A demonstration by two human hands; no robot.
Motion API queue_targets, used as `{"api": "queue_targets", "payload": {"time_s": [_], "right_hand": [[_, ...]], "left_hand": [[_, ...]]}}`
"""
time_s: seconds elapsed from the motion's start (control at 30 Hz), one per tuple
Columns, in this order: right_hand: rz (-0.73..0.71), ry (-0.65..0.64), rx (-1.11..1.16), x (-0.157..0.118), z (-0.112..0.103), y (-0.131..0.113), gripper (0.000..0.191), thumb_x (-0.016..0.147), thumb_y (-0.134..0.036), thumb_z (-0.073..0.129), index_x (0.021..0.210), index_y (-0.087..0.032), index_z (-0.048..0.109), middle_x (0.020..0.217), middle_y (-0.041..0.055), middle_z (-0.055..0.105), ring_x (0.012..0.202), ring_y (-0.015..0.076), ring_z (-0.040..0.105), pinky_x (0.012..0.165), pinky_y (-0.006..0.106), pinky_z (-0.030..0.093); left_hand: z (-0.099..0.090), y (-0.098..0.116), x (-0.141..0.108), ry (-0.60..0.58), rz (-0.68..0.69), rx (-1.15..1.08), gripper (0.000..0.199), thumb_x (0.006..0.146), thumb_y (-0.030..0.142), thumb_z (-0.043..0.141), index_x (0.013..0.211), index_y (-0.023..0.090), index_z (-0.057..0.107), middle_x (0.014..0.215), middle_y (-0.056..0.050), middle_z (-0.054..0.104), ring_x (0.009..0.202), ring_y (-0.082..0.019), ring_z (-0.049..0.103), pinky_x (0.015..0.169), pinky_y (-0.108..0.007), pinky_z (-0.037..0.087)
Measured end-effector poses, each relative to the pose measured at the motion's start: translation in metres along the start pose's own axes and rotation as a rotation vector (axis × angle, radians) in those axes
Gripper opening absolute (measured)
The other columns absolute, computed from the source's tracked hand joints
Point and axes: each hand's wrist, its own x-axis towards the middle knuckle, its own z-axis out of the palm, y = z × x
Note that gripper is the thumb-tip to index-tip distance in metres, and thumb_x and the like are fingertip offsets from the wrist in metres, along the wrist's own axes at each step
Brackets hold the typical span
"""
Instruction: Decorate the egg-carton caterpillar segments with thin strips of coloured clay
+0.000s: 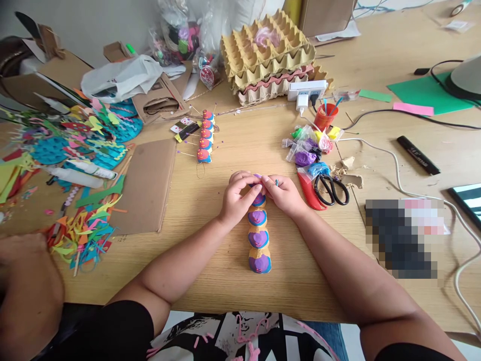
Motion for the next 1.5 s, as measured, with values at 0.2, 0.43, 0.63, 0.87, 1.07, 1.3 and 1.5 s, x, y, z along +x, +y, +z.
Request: {"api": "queue_targets", "payload": {"time_s": [0.2,0.43,0.63,0.87,1.07,1.3,1.5], "right_hand": [[0.006,-0.003,-0.022,-0.0009,0.0015,-0.0029,0.075,0.085,-0.089,0.063,0.057,-0.020,0.058,0.049,-0.0036,0.040,0.049,0.0100,0.032,0.052,0.031,0.024],[0.025,-0.030,0.041,-0.0006,-0.0007,0.0005,0.072,0.089,-0.087,0.060,0.062,-0.020,0.061,0.052,-0.0024,0.043,0.052,0.0119,0.036,0.055,0.032,0.027],[0.011,-0.029,0.107,0.0010,-0.0016,-0.0008,0.059,0.086,-0.076,0.076,0.071,-0.020,0.062,0.058,-0.0033,0.049,0.058,0.0123,0.039,0.059,0.030,0.029],[0.035,0.036,0.146,0.0021,-0.0019,0.0003,0.055,0.081,-0.073,0.082,0.081,-0.020,0.065,0.059,-0.0051,0.049,0.056,0.0111,0.036,0.056,0.030,0.027],[0.023,0.063,0.076,0.0040,-0.0032,0.0027,0.057,0.083,-0.075,0.079,0.080,-0.019,0.068,0.060,-0.0046,0.049,0.057,0.0109,0.037,0.057,0.030,0.028],[0.008,0.067,0.024,0.0029,-0.0014,-0.0012,0.066,0.088,-0.079,0.070,0.063,-0.021,0.053,0.059,-0.0028,0.048,0.057,0.0107,0.036,0.057,0.031,0.028],[-0.012,0.082,0.047,0.0031,-0.0016,-0.0002,0.067,0.090,-0.078,0.070,0.061,-0.021,0.051,0.059,-0.0027,0.048,0.057,0.0104,0.037,0.058,0.031,0.028]], "left_hand": [[0.0006,-0.0008,-0.0009,0.000,-0.012,0.022,0.022,0.104,0.043,0.068,0.099,0.025,0.079,0.103,-0.006,0.079,0.109,-0.021,0.072,0.108,-0.042,0.058],[0.0012,-0.0014,-0.0013,0.027,-0.013,0.003,0.015,0.104,0.035,0.070,0.099,0.024,0.080,0.103,-0.005,0.080,0.108,-0.020,0.072,0.106,-0.040,0.058],[0.0016,-0.0031,-0.0010,0.048,-0.027,0.056,0.020,0.105,0.039,0.068,0.100,0.024,0.080,0.102,-0.005,0.081,0.106,-0.019,0.074,0.105,-0.040,0.060],[0.0004,-0.0008,-0.0007,0.061,-0.038,0.034,0.018,0.106,0.036,0.066,0.106,0.025,0.079,0.104,-0.005,0.081,0.107,-0.020,0.073,0.105,-0.040,0.059],[-0.0001,-0.0006,-0.0007,0.060,-0.001,0.027,0.017,0.106,0.035,0.066,0.105,0.025,0.080,0.104,-0.005,0.081,0.107,-0.019,0.073,0.105,-0.039,0.058],[-0.0005,-0.0017,-0.0012,0.041,0.009,0.060,0.019,0.106,0.033,0.064,0.106,0.024,0.081,0.104,-0.005,0.081,0.106,-0.020,0.072,0.104,-0.039,0.058],[0.0001,-0.0002,-0.0009,0.006,0.030,0.075,0.019,0.107,0.032,0.063,0.108,0.025,0.080,0.105,-0.005,0.081,0.106,-0.019,0.071,0.104,-0.039,0.056]]}}
